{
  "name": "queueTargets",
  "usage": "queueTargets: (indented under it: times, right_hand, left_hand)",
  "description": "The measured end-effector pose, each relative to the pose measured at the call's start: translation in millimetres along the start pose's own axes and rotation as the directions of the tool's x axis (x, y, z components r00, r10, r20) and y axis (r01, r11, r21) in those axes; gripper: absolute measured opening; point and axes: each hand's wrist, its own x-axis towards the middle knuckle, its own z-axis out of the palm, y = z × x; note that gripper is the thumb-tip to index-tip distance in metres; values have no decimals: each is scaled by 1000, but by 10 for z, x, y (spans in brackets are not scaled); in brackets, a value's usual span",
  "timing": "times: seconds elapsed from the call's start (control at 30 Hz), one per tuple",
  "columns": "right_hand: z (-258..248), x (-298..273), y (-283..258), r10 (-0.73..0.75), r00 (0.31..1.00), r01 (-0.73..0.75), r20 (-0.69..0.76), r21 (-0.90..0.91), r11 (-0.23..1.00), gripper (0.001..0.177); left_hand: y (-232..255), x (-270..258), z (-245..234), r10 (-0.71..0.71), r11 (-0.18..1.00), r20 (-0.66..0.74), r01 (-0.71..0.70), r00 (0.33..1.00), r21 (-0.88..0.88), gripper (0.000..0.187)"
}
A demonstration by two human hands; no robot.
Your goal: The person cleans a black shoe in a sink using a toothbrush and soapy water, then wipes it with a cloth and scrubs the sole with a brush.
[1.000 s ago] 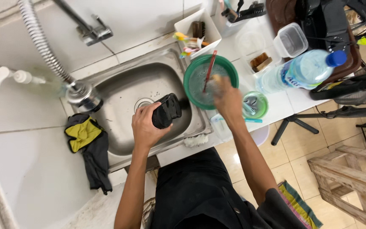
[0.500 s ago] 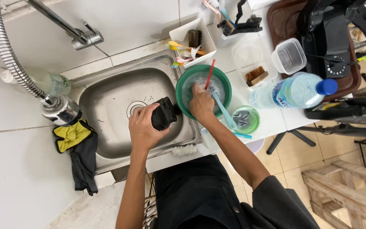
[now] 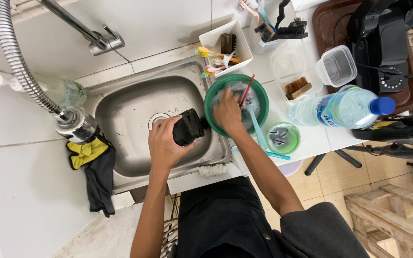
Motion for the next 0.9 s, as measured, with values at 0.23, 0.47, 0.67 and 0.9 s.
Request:
queueTargets:
  times: [0.23,0.47,0.67,0.9]
  right_hand:
    - [249,167,103,97,995,-98,-25,-65,993,76]
    - [290,184,305,14,993,-27,118,111,993,111]
    - [208,-133,376,-244,887,298,-392,81,951,85]
    - [41,-611,-457,-140,903,177,-406,55,983,49]
  left_hand:
    - [-130,-22,-32,-25,999,66,23,997,38,86]
    - [-255,-42,-323,-241,970,227,226,944,92,97]
    - [-875,-633,-784,-371,927,88,374,925,-26,87]
    - [-1582,-1391,-979,-470,873,37,471,882,-127,89]
